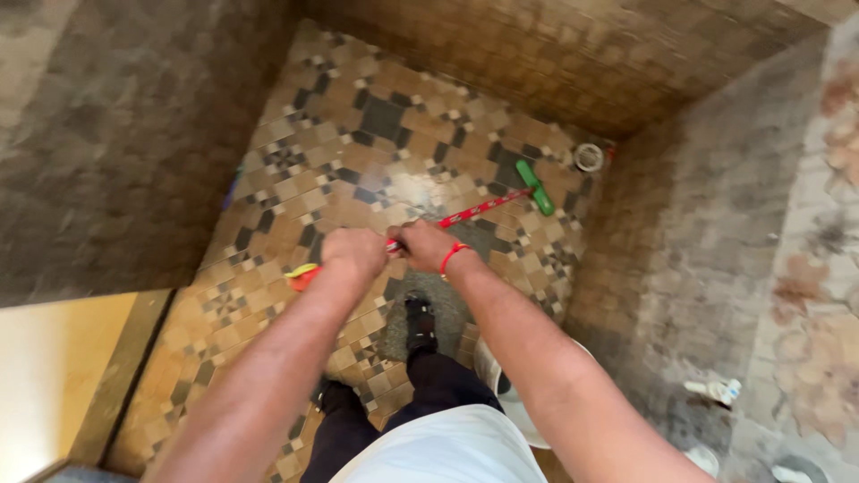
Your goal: The person mops a tiled bathroom floor using a green flat mop with a red handle. They repeatedly push and pull the mop across the wet floor, moving water toward the drain area. A white bucket is visible nearby.
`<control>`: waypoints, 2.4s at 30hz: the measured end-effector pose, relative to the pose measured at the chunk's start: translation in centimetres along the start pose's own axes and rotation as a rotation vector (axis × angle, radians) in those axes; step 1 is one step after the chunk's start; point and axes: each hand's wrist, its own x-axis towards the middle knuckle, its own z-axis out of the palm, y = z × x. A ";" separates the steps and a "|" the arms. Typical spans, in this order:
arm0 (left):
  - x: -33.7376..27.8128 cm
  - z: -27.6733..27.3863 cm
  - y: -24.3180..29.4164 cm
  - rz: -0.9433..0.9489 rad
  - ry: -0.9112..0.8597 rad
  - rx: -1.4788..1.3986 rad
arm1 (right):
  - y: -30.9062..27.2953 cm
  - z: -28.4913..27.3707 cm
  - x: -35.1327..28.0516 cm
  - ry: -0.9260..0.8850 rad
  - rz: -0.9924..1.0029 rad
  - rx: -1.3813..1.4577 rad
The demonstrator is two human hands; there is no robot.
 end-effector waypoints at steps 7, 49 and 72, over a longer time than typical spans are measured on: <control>3.1 1.2 11.7 0.155 0.008 0.013 | 7.7 -3.5 -8.0 0.002 0.119 0.007; -24.4 9.3 -21.8 0.856 0.832 -1.388 | -27.3 10.8 5.9 0.160 -0.034 -0.229; -8.4 -3.2 -1.4 0.886 0.880 -1.283 | -2.7 -3.7 2.9 0.236 0.092 -0.281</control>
